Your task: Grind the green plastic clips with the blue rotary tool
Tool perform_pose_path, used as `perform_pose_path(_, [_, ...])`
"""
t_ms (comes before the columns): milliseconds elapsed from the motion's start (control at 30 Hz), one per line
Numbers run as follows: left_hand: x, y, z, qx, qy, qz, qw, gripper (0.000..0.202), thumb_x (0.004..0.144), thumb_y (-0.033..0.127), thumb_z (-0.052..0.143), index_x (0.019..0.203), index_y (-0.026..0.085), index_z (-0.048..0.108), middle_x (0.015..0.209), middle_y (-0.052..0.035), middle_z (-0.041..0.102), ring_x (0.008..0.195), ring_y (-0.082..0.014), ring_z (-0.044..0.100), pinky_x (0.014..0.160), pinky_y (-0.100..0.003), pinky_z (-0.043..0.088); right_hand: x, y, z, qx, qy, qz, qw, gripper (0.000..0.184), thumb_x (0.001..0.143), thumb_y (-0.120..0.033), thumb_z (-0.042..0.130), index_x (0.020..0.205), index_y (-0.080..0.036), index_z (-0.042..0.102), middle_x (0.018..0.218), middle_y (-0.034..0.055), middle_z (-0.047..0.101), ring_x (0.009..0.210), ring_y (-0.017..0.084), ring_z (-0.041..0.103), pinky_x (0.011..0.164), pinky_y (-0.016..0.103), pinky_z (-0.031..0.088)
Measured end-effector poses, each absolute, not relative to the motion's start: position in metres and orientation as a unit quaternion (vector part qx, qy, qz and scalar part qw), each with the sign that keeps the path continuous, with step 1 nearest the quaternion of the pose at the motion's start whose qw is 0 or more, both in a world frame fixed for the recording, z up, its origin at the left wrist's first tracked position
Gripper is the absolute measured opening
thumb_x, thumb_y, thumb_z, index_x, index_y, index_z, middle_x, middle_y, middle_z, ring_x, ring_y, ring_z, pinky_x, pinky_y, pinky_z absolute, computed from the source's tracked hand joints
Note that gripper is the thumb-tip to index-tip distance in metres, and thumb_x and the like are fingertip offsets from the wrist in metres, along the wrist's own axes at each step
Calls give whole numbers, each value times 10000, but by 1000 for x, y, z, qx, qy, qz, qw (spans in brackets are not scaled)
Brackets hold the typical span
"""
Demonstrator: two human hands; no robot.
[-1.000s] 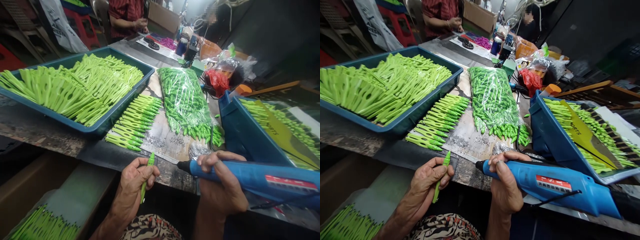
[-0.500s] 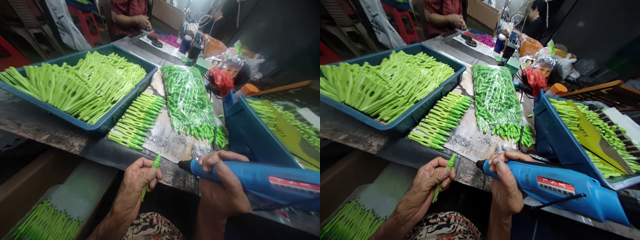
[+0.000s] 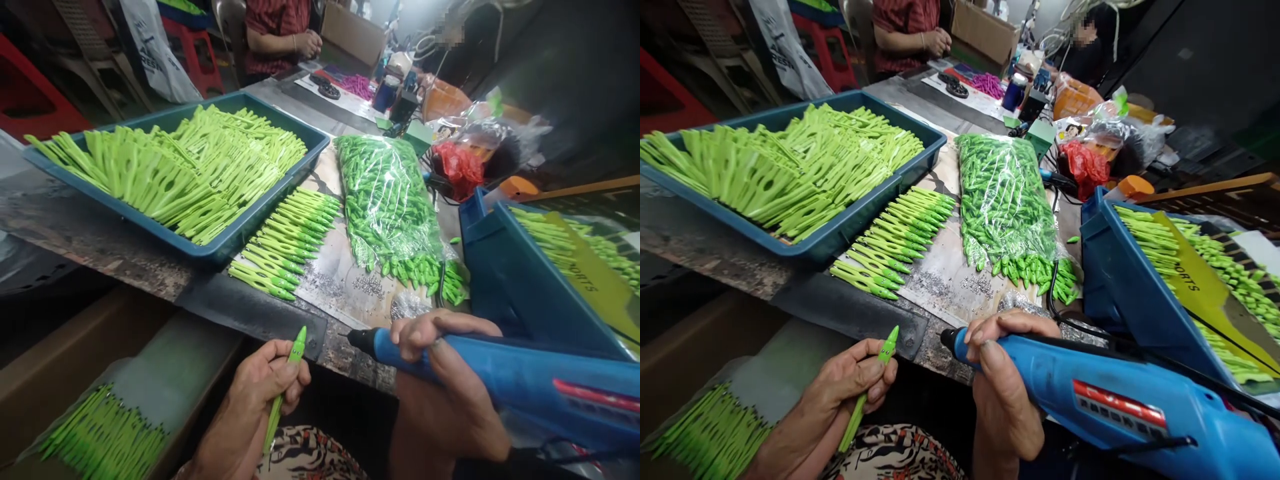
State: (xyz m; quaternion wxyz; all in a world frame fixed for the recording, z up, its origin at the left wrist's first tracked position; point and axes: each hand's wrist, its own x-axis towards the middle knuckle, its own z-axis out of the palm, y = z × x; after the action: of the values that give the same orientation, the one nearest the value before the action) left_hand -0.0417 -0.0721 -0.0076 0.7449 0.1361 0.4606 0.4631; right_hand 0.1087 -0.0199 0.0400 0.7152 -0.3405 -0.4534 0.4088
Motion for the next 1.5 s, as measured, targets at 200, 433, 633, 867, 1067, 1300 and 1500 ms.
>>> perform_pose_path(200, [-41, -82, -16, 88, 507, 479, 712, 94, 738, 203, 588, 744, 133, 527, 671, -10, 558, 524, -70, 377, 493, -213, 299, 100, -27, 43, -335, -471, 426, 696, 206, 687, -109, 502, 886, -159, 514, 673, -8, 545, 584, 115, 509, 588, 291, 406])
perform_pose_path(433, [-33, -85, -22, 67, 513, 519, 681, 125, 722, 202, 599, 757, 132, 502, 687, -19, 581, 529, -68, 412, 494, -215, 302, 90, -33, 48, -325, -494, 431, 681, 190, 690, -132, 518, 874, -175, 503, 660, -20, 544, 568, 109, 501, 577, 290, 420])
perform_pose_path(633, [-19, -81, -22, 47, 505, 554, 660, 190, 693, 234, 634, 764, 133, 490, 654, -7, 565, 516, -61, 394, 488, -211, 293, 81, -39, 45, -338, -507, 439, 661, 200, 702, -138, 533, 893, -192, 508, 668, -24, 541, 614, 117, 510, 625, 298, 414])
perform_pose_path(867, [-19, -78, -20, 54, 496, 565, 657, 136, 699, 218, 606, 726, 130, 506, 620, -10, 571, 512, -66, 408, 481, -209, 292, 74, -41, 41, -339, -504, 472, 639, 209, 716, -148, 540, 911, -216, 511, 683, -25, 547, 637, 134, 519, 648, 308, 428])
perform_pose_path(1067, [-22, -78, -24, 82, 505, 566, 647, 144, 684, 242, 620, 684, 135, 524, 598, -20, 593, 494, -71, 431, 474, -211, 304, 63, -41, 50, -363, -497, 431, 659, 199, 662, -105, 546, 833, -205, 517, 618, -40, 529, 562, 118, 496, 593, 289, 430])
perform_pose_path(1300, [-27, -74, -24, 114, 513, 542, 656, 185, 688, 249, 630, 653, 147, 479, 571, -17, 593, 476, -69, 434, 430, -187, 269, 68, -40, 44, -337, -515, 466, 636, 209, 714, -162, 542, 910, -221, 502, 685, -34, 532, 617, 116, 515, 635, 297, 439])
perform_pose_path(1500, [-27, -72, -22, 123, 524, 531, 655, 215, 685, 276, 631, 652, 151, 460, 586, -24, 600, 469, -65, 425, 412, -178, 250, 63, -37, 44, -348, -516, 440, 647, 188, 702, -140, 545, 876, -210, 526, 673, -32, 538, 600, 121, 516, 631, 314, 427])
